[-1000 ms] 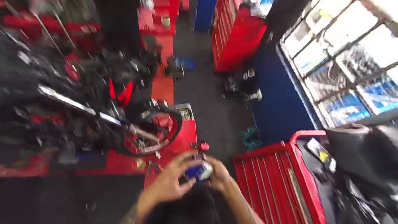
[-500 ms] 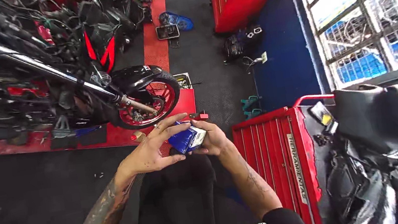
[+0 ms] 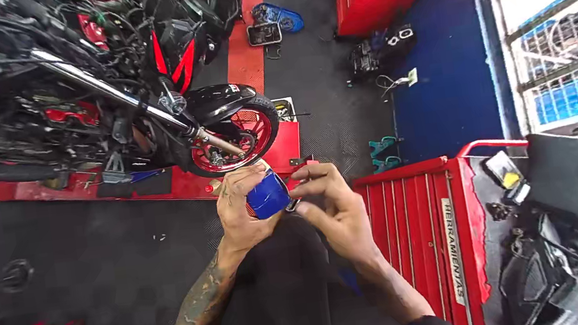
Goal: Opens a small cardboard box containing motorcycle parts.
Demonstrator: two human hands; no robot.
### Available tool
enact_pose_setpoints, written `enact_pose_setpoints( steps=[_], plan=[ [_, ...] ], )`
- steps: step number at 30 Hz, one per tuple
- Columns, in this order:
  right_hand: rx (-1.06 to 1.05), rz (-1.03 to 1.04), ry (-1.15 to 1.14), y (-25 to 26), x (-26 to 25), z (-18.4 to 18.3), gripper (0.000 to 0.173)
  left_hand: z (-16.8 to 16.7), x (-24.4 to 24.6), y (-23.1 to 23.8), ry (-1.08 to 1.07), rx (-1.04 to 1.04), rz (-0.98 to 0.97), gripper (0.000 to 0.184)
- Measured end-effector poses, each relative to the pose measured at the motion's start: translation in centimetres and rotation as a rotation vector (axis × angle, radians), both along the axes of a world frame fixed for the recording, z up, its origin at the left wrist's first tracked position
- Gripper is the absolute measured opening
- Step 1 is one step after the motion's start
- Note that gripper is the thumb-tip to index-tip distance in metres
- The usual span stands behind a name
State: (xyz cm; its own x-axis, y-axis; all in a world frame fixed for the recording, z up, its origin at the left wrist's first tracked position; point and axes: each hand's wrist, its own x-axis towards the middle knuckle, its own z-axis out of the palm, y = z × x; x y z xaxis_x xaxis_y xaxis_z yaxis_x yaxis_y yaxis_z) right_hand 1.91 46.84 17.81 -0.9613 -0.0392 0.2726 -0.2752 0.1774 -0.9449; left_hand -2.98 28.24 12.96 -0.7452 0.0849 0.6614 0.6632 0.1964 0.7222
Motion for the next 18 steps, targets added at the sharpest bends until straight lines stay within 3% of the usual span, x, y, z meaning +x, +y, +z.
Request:
enact_pose_setpoints(
  steps=[4, 10, 14, 18],
  plan=[
    [0.353, -0.109, 0.071, -3.0, 1.1, 1.9, 0.031, -0.3, -0.3, -0.2, 0.161, -0.043, 0.188, 0.053],
    [0.506, -0.149, 0.182, -4.1, 0.5, 2.4, 0.04, -0.1, -0.8, -0.2, 0.288, -0.063, 0.314, 0.048],
    [0.508, -0.144, 0.147, -4.6, -1.2, 1.7, 0.042, -0.6, -1.6, 0.2, 0.31, -0.074, 0.377, 0.045],
    [0.351, -0.04, 0.028, -5.5, -3.3, 0.3, 0.054, -1.3, -3.7, 0.0, 0.381, -0.118, 0.398, 0.039]
  ],
)
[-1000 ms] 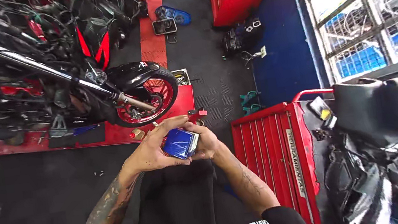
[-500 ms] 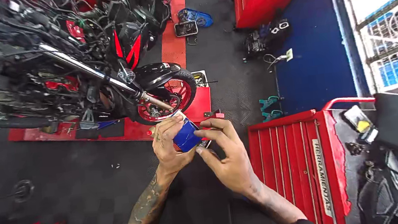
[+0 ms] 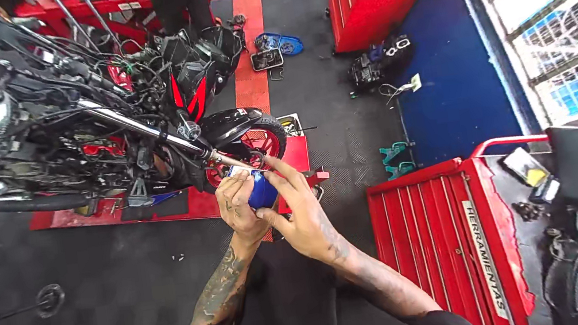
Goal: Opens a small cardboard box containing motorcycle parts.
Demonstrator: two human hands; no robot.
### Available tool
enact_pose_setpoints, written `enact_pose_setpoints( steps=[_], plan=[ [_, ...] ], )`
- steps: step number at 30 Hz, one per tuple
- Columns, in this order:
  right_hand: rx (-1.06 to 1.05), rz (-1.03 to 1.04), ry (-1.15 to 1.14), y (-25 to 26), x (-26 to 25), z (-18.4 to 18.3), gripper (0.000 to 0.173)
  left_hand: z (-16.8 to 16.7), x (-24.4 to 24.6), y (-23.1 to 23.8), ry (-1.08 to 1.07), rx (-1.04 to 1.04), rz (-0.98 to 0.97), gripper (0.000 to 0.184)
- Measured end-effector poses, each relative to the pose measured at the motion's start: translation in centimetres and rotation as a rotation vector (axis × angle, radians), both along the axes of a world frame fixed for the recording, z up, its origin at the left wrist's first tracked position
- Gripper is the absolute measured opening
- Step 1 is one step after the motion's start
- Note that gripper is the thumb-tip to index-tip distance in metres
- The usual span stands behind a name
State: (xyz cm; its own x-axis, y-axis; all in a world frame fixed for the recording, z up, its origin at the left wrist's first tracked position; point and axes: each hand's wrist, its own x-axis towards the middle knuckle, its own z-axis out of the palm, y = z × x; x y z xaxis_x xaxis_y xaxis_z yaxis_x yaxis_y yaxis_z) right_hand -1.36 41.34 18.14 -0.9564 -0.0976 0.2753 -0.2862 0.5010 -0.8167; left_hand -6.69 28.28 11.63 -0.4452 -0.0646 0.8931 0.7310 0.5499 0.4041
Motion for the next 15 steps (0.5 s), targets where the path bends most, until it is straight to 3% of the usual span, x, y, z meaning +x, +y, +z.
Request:
enact_pose_setpoints(
  steps=[4, 8, 12, 15],
  plan=[
    [-0.022, 0.057, -0.108, 1.1, -1.6, -0.2, 0.052, -0.7, -0.5, -0.6, 0.012, -0.102, -0.058, 0.037],
    [-0.026, 0.002, 0.059, 1.1, -1.1, -0.4, 0.043, -0.2, -0.7, -1.5, 0.072, -0.219, -0.129, 0.039],
    [0.04, 0.16, 0.111, 2.8, -0.9, 0.6, 0.048, 1.6, -1.1, -4.1, -0.124, -0.357, -0.387, 0.073],
    [0.18, 0.233, 0.229, 2.8, -0.4, 0.9, 0.045, 1.5, -0.4, -4.8, -0.204, -0.29, -0.47, 0.071]
  ],
)
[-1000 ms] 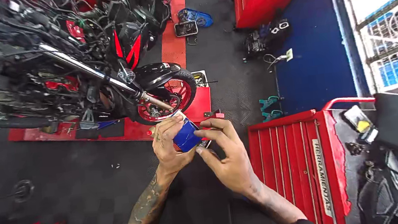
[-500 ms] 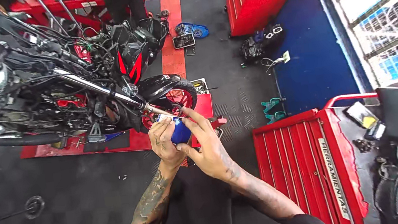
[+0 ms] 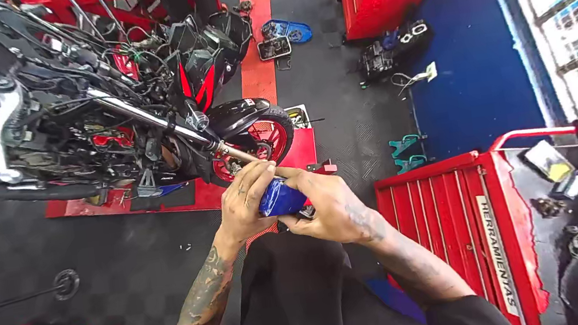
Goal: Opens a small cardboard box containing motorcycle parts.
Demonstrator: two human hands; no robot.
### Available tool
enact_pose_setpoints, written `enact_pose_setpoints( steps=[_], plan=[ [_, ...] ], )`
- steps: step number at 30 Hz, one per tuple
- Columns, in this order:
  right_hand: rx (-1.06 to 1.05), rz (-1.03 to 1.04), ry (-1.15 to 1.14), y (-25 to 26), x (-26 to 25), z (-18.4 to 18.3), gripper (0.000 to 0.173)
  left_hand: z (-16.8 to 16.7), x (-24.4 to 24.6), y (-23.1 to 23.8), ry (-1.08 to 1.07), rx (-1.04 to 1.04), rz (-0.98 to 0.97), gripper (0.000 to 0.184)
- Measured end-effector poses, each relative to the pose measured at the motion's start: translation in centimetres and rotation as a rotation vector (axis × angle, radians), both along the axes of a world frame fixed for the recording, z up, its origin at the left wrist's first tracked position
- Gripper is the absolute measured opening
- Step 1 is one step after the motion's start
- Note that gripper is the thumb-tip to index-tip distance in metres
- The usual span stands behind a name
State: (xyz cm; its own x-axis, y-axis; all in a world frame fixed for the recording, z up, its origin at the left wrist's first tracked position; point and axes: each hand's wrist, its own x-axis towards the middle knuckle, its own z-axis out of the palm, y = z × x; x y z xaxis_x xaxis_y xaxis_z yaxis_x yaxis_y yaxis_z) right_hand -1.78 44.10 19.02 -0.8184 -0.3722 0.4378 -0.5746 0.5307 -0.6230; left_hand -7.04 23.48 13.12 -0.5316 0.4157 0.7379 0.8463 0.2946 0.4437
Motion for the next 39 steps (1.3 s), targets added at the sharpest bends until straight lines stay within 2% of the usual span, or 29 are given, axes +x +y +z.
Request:
enact_pose_setpoints(
  steps=[2, 5, 8, 14, 16, 19, 21, 23, 27, 30, 32, 35, 39],
  plan=[
    [-0.016, -0.028, 0.151, -1.1, 0.7, -0.1, 0.033, -0.5, 0.4, 0.4, 0.005, 0.122, 0.116, 0.06],
    [-0.143, -0.075, 0.42, -2.5, 1.5, -0.4, 0.004, -0.2, 0.5, 1.0, -0.059, 0.278, 0.328, 0.054],
    [-0.214, 0.028, 0.497, -3.2, 1.7, 0.0, 0.004, 0.8, 0.0, 0.5, 0.067, 0.394, 0.349, 0.041],
    [-0.242, 0.101, 0.527, -3.9, 2.3, 1.4, 0.006, 3.2, -0.2, 0.0, 0.167, 0.45, 0.225, 0.036],
    [-0.177, 0.09, 0.445, -3.4, 2.5, 2.4, 0.02, 3.5, -0.4, -0.2, 0.174, 0.427, 0.201, 0.036],
    [0.028, 0.097, 0.359, -1.4, 2.2, 4.3, 0.046, 3.7, -0.5, -1.0, 0.202, 0.312, 0.105, 0.034],
    [0.115, 0.157, 0.359, -0.1, 1.4, 4.9, 0.052, 3.5, -0.5, -1.7, 0.23, 0.219, 0.011, 0.037],
    [0.13, 0.19, 0.375, 0.6, 0.9, 4.9, 0.05, 3.6, -0.5, -1.7, 0.234, 0.175, -0.055, 0.041],
    [0.129, 0.172, 0.332, 1.6, 0.9, 4.5, 0.043, 3.4, -0.5, -1.3, 0.244, 0.199, -0.064, 0.043],
    [0.069, 0.179, 0.336, 2.1, 0.9, 4.6, 0.02, 3.8, -0.5, -1.1, 0.208, 0.252, -0.062, 0.038],
    [0.053, 0.185, 0.354, 2.2, 1.0, 4.8, 0.023, 4.8, -0.4, -0.6, 0.161, 0.323, -0.053, 0.033],
    [0.139, 0.228, 0.478, 1.5, 1.2, 5.1, 0.025, 6.0, 0.2, -0.3, 0.065, 0.372, -0.072, 0.036],
    [0.17, 0.333, 0.569, 0.9, 1.5, 6.1, 0.022, 5.4, 0.7, 0.4, 0.034, 0.455, -0.183, 0.033]
  ],
)
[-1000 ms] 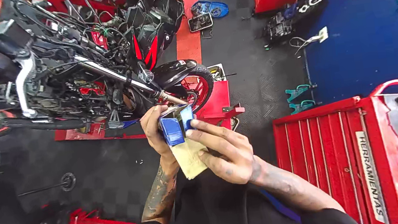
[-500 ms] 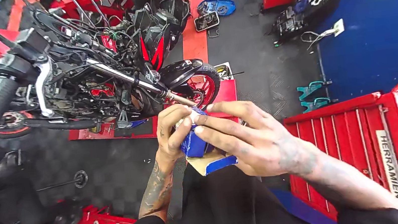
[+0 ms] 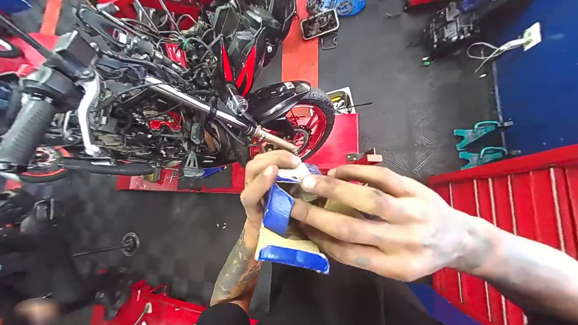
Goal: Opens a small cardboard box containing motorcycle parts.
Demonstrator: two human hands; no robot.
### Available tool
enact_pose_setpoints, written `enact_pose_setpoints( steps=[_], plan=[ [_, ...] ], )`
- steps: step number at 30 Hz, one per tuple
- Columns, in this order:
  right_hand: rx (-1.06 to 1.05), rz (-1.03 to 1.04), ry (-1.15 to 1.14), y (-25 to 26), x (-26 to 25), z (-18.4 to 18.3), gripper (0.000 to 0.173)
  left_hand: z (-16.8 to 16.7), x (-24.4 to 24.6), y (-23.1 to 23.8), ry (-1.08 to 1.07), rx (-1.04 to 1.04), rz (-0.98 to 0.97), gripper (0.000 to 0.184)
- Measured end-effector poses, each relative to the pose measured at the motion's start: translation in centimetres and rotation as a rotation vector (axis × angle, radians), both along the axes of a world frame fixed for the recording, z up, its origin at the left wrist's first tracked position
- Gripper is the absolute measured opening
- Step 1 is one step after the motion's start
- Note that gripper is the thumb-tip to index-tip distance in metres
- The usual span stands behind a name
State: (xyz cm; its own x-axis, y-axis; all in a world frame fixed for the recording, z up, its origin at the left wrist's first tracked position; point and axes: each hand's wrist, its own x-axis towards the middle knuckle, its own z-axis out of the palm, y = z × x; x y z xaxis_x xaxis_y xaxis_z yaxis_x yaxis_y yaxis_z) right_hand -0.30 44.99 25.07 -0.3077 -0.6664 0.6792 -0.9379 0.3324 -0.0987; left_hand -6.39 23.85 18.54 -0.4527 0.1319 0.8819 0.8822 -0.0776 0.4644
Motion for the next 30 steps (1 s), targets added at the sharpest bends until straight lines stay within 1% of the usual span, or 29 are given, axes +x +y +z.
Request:
enact_pose_setpoints(
  steps=[2, 4, 5, 6, 7, 8, 9, 11, 13, 14, 16, 18, 19, 25, 27, 29, 30],
  plan=[
    [-0.002, 0.023, -0.012, -0.1, 0.1, 0.2, 0.024, -0.4, 0.5, 0.3, -0.054, 0.042, -0.033, 0.031],
    [-0.019, 0.064, -0.047, -0.4, 0.2, 0.2, 0.023, -2.7, 0.7, -0.5, -0.038, -0.045, -0.118, 0.033],
    [-0.008, 0.075, -0.067, -0.6, 0.2, 0.2, 0.025, -3.1, 1.0, -0.8, -0.079, -0.092, -0.164, 0.033],
    [0.007, 0.077, -0.08, -0.9, 0.2, 0.3, 0.027, -3.2, 1.4, -1.0, -0.156, -0.119, -0.214, 0.038],
    [0.02, 0.076, -0.089, -1.1, 0.1, 0.4, 0.029, -2.2, 2.1, -1.1, -0.27, -0.141, -0.259, 0.044],
    [0.028, 0.076, -0.082, -1.2, 0.1, 0.3, 0.029, -1.4, 2.6, -1.0, -0.339, -0.141, -0.277, 0.047],
    [0.029, 0.079, -0.068, -1.2, 0.1, 0.3, 0.028, -1.3, 2.6, -0.9, -0.329, -0.134, -0.268, 0.044],
    [0.002, 0.088, -0.04, -1.0, 0.1, 0.3, 0.024, -1.5, 2.0, -0.7, -0.184, -0.136, -0.179, 0.033],
    [-0.045, 0.106, -0.034, -0.6, 0.3, 0.1, 0.022, -2.0, 1.5, -0.6, -0.082, -0.119, -0.1, 0.034],
    [-0.069, 0.111, -0.027, -0.3, 0.4, 0.0, 0.019, -1.7, 1.4, -0.5, -0.078, -0.088, -0.085, 0.034],
    [-0.108, 0.097, -0.005, 0.4, 0.5, -0.2, 0.012, 0.3, 1.7, -0.1, -0.084, -0.03, -0.061, 0.035],
    [-0.116, 0.058, 0.011, 0.9, 0.7, -0.4, 0.02, 1.7, 1.9, 0.0, -0.064, -0.019, -0.045, 0.038],
    [-0.111, 0.047, 0.014, 1.1, 0.9, -0.4, 0.024, 2.0, 1.9, 0.1, -0.047, -0.018, -0.043, 0.038],
    [-0.134, 0.009, -0.003, 1.5, 1.5, -0.3, 0.034, 2.6, 1.8, 0.4, 0.018, -0.025, -0.044, 0.036],
    [-0.15, -0.003, 0.0, 1.6, 1.6, -0.3, 0.035, 2.8, 2.1, 0.5, 0.03, -0.026, -0.054, 0.037],
    [-0.156, -0.007, 0.014, 1.5, 1.5, -0.3, 0.033, 2.1, 1.7, 0.6, 0.063, -0.008, -0.072, 0.04],
    [-0.159, -0.006, 0.007, 1.4, 1.7, -0.4, 0.032, 1.9, 1.9, 0.5, 0.051, -0.008, -0.088, 0.039]
  ],
)
